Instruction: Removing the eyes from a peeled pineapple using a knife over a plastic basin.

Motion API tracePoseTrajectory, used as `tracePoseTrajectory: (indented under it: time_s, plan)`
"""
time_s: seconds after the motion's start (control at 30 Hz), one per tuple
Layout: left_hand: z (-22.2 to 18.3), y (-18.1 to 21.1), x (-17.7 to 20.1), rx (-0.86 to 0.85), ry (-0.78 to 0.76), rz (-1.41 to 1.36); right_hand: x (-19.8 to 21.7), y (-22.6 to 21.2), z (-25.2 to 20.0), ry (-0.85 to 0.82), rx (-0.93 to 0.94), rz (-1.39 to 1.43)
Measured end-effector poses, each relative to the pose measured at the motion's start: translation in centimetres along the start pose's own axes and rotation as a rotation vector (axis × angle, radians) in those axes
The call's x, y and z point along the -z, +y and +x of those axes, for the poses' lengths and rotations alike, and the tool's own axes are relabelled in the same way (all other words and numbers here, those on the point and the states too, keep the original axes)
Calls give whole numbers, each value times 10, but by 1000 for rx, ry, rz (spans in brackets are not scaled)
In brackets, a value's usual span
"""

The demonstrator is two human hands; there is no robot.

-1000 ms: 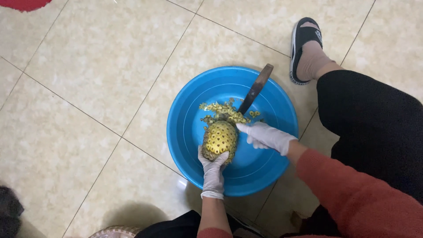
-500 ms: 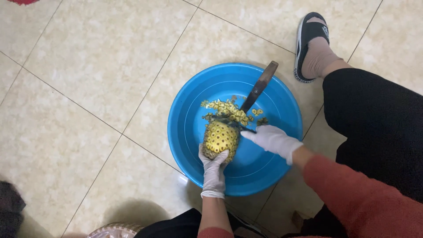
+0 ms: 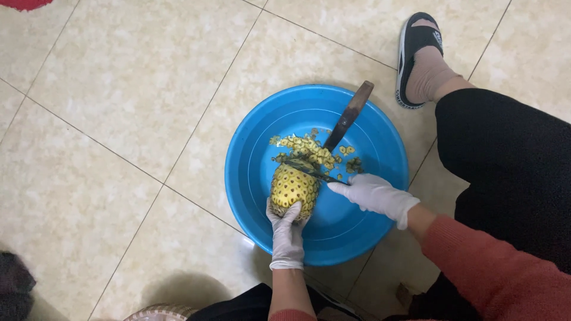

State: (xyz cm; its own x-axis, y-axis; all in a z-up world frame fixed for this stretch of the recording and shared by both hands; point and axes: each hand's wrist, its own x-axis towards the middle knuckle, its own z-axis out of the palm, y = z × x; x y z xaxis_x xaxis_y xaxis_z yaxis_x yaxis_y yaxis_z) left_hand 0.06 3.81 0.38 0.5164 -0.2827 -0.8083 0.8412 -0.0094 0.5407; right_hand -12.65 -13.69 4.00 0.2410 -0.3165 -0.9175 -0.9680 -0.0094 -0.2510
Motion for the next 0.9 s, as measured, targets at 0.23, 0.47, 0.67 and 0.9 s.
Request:
tracePoseTrajectory:
  time_s: [0.23,0.47,0.67,0.9]
  plan:
    - [-6,4,4,0,-142,-7,17,-37,-22,39,34,187]
    - [-7,8,4,-3,-139,17,19,-50,-21,-21,-18,311]
    - [-2,6,6,0,-144,58,18,-48,-22,22,17,323]
    - [-4,5,-5,-35,-84,56,6,-25,-25,-9,56,278]
